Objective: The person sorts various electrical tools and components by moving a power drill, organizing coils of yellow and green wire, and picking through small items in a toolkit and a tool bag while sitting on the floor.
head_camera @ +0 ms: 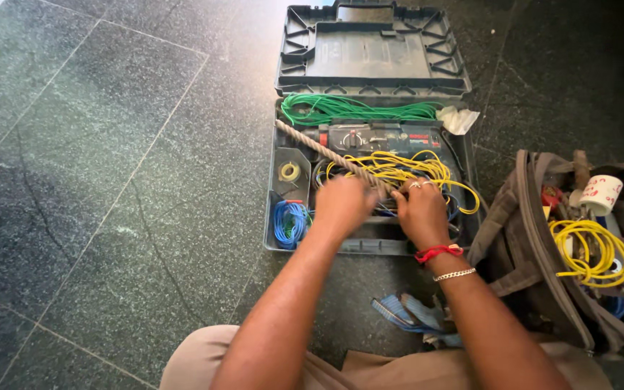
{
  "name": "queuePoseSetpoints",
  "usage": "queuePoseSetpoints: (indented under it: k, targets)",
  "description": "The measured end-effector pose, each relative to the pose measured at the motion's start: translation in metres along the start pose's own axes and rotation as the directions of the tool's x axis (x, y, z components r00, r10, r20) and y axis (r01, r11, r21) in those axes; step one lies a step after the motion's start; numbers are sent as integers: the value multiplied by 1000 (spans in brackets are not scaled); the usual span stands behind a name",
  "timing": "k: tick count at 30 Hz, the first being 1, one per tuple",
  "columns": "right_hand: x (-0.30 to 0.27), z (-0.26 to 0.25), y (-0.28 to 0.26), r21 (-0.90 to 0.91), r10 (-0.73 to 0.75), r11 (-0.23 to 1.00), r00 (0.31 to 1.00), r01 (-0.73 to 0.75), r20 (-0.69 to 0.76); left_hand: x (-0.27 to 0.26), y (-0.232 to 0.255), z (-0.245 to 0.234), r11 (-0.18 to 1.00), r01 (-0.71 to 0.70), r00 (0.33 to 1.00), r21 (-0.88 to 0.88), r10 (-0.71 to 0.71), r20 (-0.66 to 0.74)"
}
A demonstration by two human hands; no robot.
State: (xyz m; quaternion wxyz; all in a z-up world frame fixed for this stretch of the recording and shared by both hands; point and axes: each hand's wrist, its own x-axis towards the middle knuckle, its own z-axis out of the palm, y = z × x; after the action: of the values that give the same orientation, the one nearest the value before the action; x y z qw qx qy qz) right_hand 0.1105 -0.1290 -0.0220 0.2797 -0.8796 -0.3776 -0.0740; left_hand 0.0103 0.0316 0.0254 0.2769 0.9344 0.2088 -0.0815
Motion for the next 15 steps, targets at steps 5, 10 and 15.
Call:
queuePoseSetpoints:
  k: [5, 10, 15]
  targets:
    - [1, -9, 2, -86, -36, 996, 999, 35, -8, 13, -30, -12, 998, -65, 807, -27, 36, -589]
    - [-2, -10, 18, 28, -6, 1000, 999, 4, 49, 23, -52, 17, 989, -37, 896, 141, 95, -434]
    - [-6, -3, 28, 155, -45, 987, 999, 45, 2, 27, -48, 24, 977, 8, 928, 214, 72, -364]
